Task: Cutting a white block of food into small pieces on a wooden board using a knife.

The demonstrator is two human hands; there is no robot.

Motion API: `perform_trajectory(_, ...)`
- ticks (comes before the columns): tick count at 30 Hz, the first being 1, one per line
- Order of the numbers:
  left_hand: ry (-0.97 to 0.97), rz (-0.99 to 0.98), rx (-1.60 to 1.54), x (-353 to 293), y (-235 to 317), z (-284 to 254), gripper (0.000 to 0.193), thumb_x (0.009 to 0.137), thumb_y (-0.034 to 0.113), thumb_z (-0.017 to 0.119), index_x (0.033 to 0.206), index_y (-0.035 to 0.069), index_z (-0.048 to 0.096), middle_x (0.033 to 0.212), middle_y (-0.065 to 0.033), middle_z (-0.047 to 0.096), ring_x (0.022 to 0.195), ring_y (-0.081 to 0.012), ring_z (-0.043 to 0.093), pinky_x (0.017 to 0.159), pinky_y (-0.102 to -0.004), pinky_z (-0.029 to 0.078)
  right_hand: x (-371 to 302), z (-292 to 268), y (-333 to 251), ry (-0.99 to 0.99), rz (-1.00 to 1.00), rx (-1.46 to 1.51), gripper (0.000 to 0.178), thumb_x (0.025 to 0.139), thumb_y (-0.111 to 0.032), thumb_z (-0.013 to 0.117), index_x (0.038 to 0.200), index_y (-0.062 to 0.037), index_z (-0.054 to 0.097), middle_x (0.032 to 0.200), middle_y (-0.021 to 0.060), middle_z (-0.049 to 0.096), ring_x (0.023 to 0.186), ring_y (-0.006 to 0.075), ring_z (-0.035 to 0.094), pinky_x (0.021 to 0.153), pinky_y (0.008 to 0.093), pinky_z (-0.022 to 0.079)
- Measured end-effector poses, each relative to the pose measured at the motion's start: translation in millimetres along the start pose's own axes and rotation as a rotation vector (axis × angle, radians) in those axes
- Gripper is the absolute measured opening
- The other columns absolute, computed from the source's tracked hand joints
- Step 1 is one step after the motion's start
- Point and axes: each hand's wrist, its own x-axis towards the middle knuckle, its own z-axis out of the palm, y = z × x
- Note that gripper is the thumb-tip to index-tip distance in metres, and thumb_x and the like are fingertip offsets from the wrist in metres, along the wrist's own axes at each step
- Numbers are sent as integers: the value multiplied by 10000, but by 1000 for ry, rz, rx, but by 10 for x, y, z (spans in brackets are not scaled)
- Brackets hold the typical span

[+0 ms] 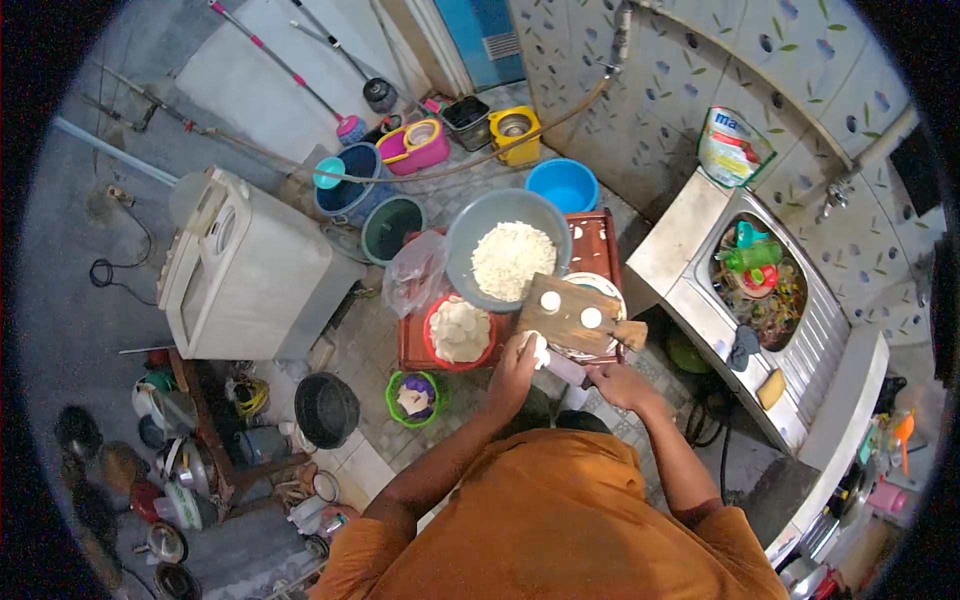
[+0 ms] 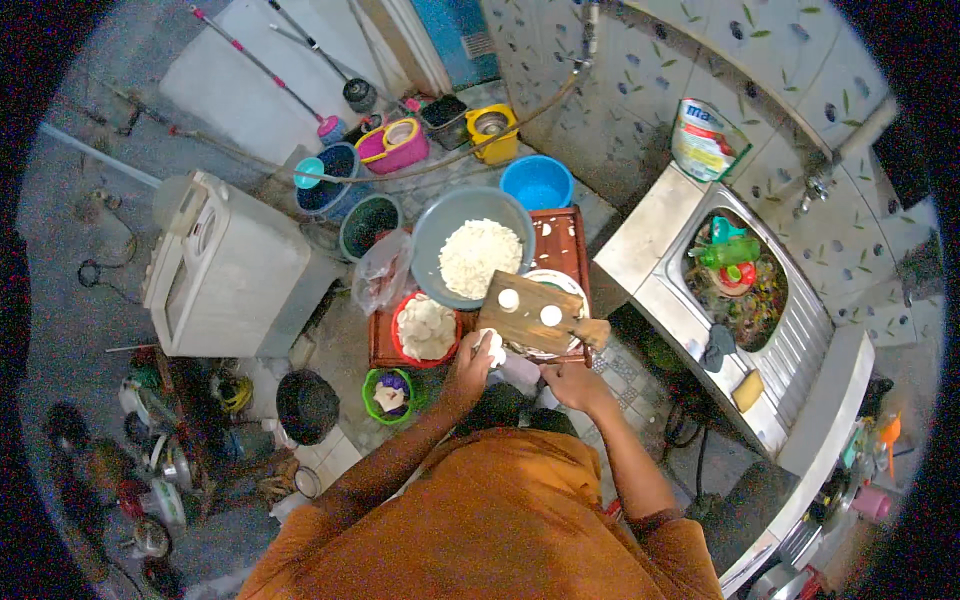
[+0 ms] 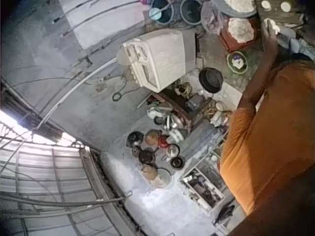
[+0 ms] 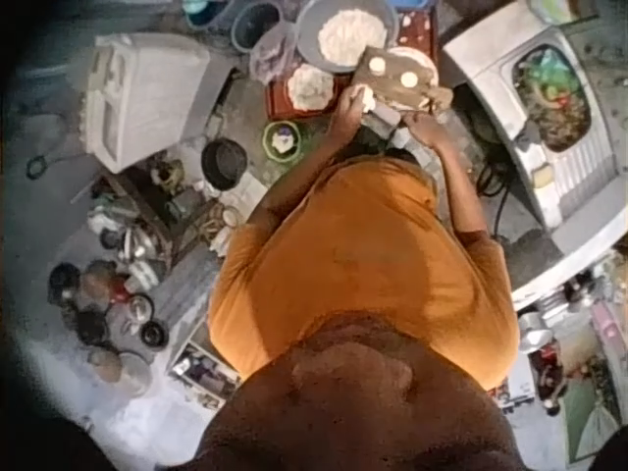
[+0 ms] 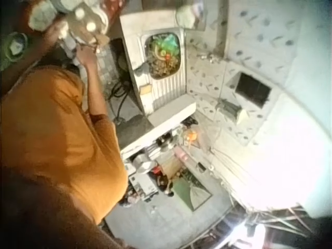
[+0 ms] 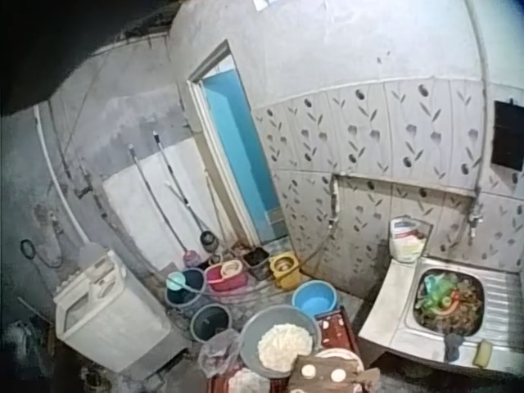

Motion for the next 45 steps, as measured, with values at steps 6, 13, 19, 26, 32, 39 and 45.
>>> perform_trajectory(6,84,-58,36,-336,-542,-179,460,876,65,556,1315,-3,436,1233,-219,443,1140,-371,479,942,-406,424,426,301,-437,-133,-8,-164,585,934,-514,321,1043,-55,667,997,261,634,979,430,585,888,477,435)
perform_trajectory(13,111,-231,67,-495,-1353,-369,462,877,58,558,1322,21,437,1258,-218,427,1145,-377,479,933,-401,429,1075,840,-1009,-144,-7,-271,607,937,-510,291,1078,-34,640,1078,295,599,1043,420,566,930,474,424)
perform_trajectory(19,73,-198,174,-363,-2021,-494,495,847,-1,513,1331,20,415,1283,-216,416,1191,-390,448,957,-426,425,1907,1298,-1069,-120,-190,-403,474,965,-382,301,1097,7,536,1022,308,594,951,466,579,831,545,457)
perform_trajectory(26,-66,-252,187,-175,-2446,-556,507,825,-5,506,1322,-3,405,1300,-206,416,1190,-385,450,990,-426,400,2008,1205,-1733,-187,-175,-502,370,956,-270,331,1058,24,531,882,281,625,820,460,624,749,550,490)
perform_trajectory(32,-3,-469,-160,-124,-2527,-363,481,829,36,530,1299,-1,435,1288,-209,426,1187,-397,447,970,-446,414,1800,1047,-1855,-127,-56,-518,462,951,-373,344,1054,-11,612,962,291,627,882,451,623,800,539,476)
perform_trajectory(39,20,-269,236,-185,-2494,-346,538,859,159,569,1349,26,390,1309,-204,407,1196,-405,427,987,-486,380,1205,741,-2057,-47,282,-424,530,950,-464,339,1033,-44,652,992,290,623,973,427,602,871,492,452)
perform_trajectory(45,-49,-485,205,-163,-2195,-459,636,852,315,602,1411,139,353,1377,-199,336,1236,-413,353,968,-513,355,397,516,-1947,84,150,-196,503,945,-453,401,1024,-25,654,806,249,646,822,345,654,760,431,481)
